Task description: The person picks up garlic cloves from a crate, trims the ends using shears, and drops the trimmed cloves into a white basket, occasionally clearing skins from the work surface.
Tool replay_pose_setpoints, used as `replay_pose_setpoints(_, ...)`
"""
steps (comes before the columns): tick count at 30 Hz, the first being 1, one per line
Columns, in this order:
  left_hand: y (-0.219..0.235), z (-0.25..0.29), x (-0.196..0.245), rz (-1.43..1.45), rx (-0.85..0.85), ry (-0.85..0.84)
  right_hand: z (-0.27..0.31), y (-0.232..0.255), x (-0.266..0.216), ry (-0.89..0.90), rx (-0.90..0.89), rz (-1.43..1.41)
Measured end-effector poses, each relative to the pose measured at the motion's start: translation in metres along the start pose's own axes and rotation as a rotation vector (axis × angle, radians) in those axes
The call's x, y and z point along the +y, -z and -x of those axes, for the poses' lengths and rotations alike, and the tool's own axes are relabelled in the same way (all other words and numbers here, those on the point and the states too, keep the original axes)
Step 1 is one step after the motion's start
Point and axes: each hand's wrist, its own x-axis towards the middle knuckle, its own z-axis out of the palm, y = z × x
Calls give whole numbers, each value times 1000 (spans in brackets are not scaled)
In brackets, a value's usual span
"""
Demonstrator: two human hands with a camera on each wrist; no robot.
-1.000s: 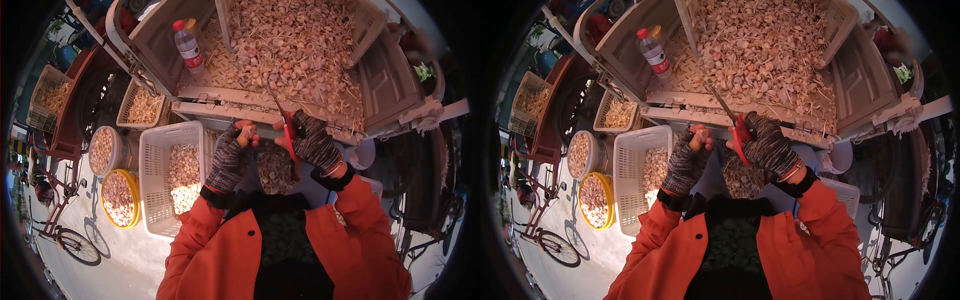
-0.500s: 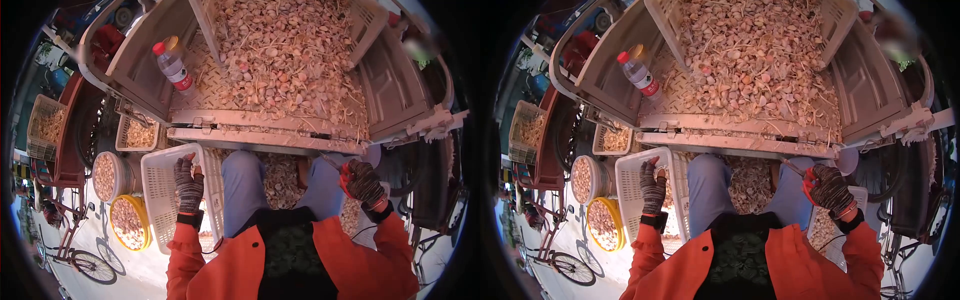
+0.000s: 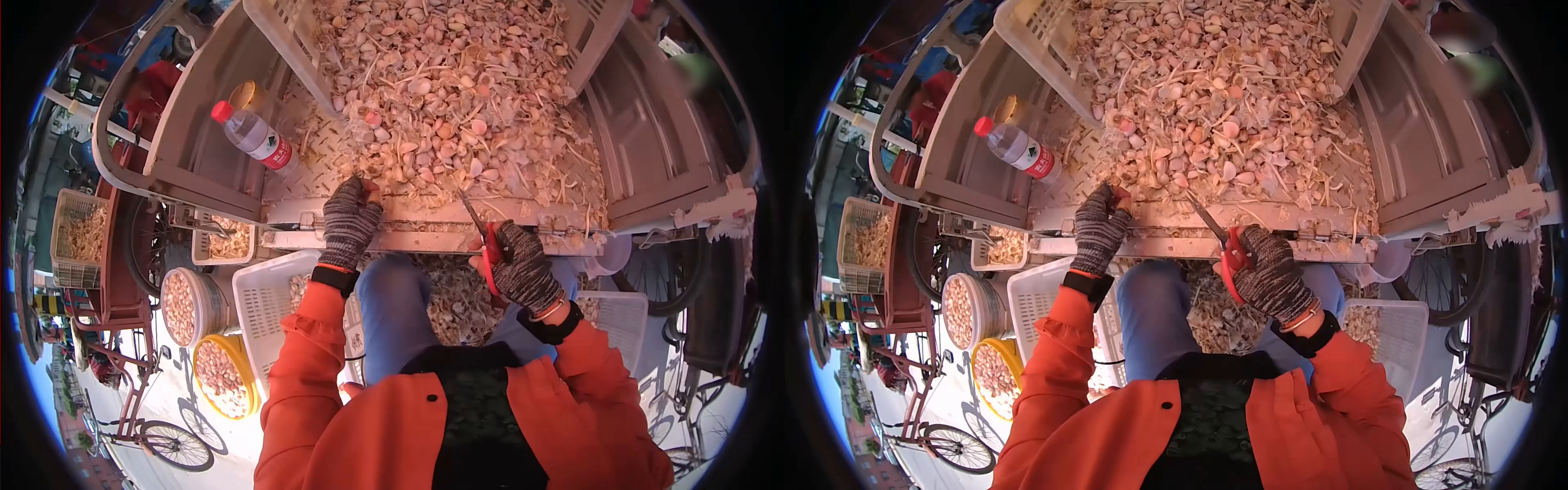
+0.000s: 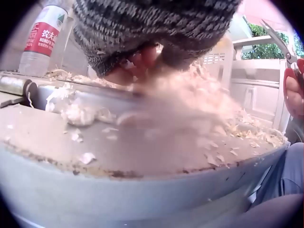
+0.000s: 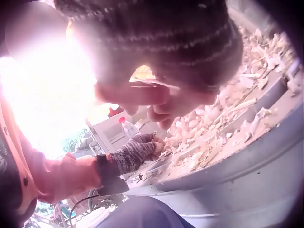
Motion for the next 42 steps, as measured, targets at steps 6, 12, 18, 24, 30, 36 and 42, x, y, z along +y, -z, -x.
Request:
replay_pose_setpoints(6, 13, 89, 64, 983, -399, 298, -9, -40, 1, 36, -62, -234)
replay_pose_setpoints(12, 19, 126, 79, 968, -519, 280, 31, -30, -45, 54, -135, 14)
replay_pose_setpoints(18, 22, 145, 56, 463, -318, 24, 54, -13, -46, 77, -135, 2)
replay_pose_setpoints(24, -12, 160, 58, 1841, -324, 762, 39, -34, -36, 202, -104, 191)
replay_pose_setpoints(30, -13, 102, 18, 1600, -155, 641, -36, -55, -32, 212, -5, 107)
replay_pose_setpoints(36, 10, 14, -18, 753, 54, 341, -137, -102, 5, 478, 15, 454)
replay_pose_setpoints(42, 1, -53, -42, 78, -25, -7, -141, -120, 13, 261, 100, 378)
